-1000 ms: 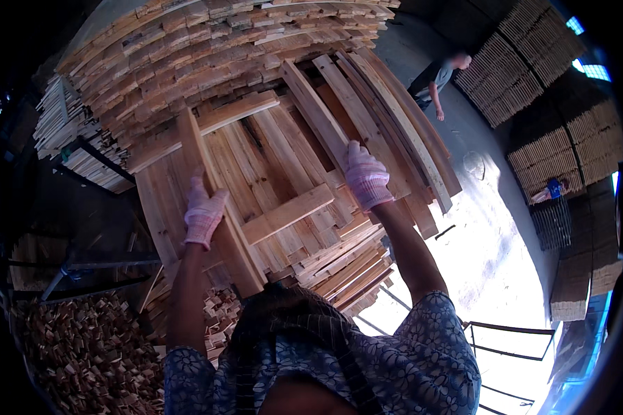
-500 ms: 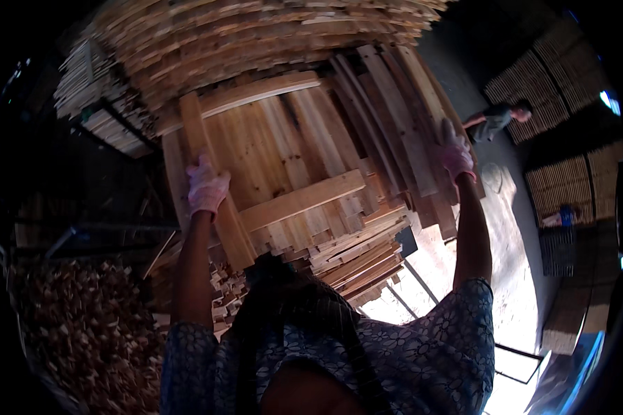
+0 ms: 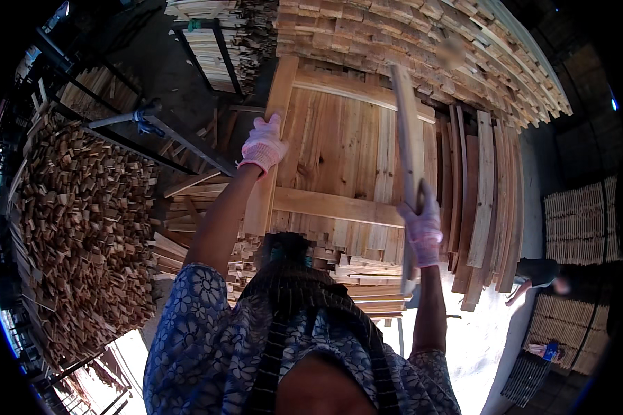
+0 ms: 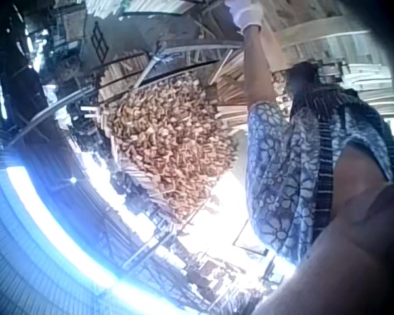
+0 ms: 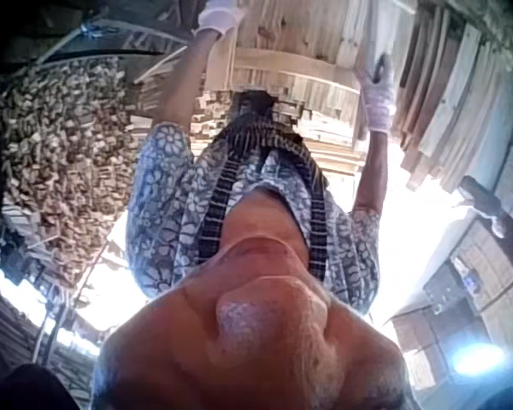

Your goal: The person stacks wooden planks on a metal rack in a lumber yard. They pick up planks from a pile on the floor and arrange them vertically on the rack, occasionally adjusting the stack to ensure alignment.

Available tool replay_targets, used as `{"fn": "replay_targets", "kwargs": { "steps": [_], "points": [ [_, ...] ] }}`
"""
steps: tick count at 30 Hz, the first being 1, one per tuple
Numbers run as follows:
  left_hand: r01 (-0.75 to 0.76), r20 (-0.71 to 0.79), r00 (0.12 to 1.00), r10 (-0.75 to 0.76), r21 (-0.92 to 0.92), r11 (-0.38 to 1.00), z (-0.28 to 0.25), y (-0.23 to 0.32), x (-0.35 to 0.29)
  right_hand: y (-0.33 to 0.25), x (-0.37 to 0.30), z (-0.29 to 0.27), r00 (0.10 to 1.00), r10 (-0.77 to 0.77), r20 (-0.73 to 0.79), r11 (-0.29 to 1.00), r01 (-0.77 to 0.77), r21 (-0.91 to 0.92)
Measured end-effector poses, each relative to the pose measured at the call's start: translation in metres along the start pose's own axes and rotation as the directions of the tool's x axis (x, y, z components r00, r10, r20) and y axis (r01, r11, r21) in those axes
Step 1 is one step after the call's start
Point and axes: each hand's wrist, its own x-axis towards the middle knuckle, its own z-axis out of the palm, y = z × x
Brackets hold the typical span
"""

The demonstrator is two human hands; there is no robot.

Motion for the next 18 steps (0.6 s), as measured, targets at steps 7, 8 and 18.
{"fn": "replay_targets", "kwargs": {
  "steps": [7,8,18],
  "points": [
    [0.025,-0.139,0.989,-0.045,-0.145,0.989,0.008,-0.001,0.027,-0.076,0.045,0.153,0.976,0.078,0.203,0.993,-0.057,-0.108],
    [0.028,-0.196,0.978,-0.077,-0.239,0.971,0.015,-0.007,0.038,-0.094,0.042,0.17,0.977,0.097,0.188,0.96,-0.042,-0.277],
    [0.097,-0.102,0.987,-0.128,-0.266,0.959,0.042,-0.011,0.074,-0.138,0.029,0.242,0.962,-0.009,0.274,0.945,0.097,-0.313]
  ]
}}
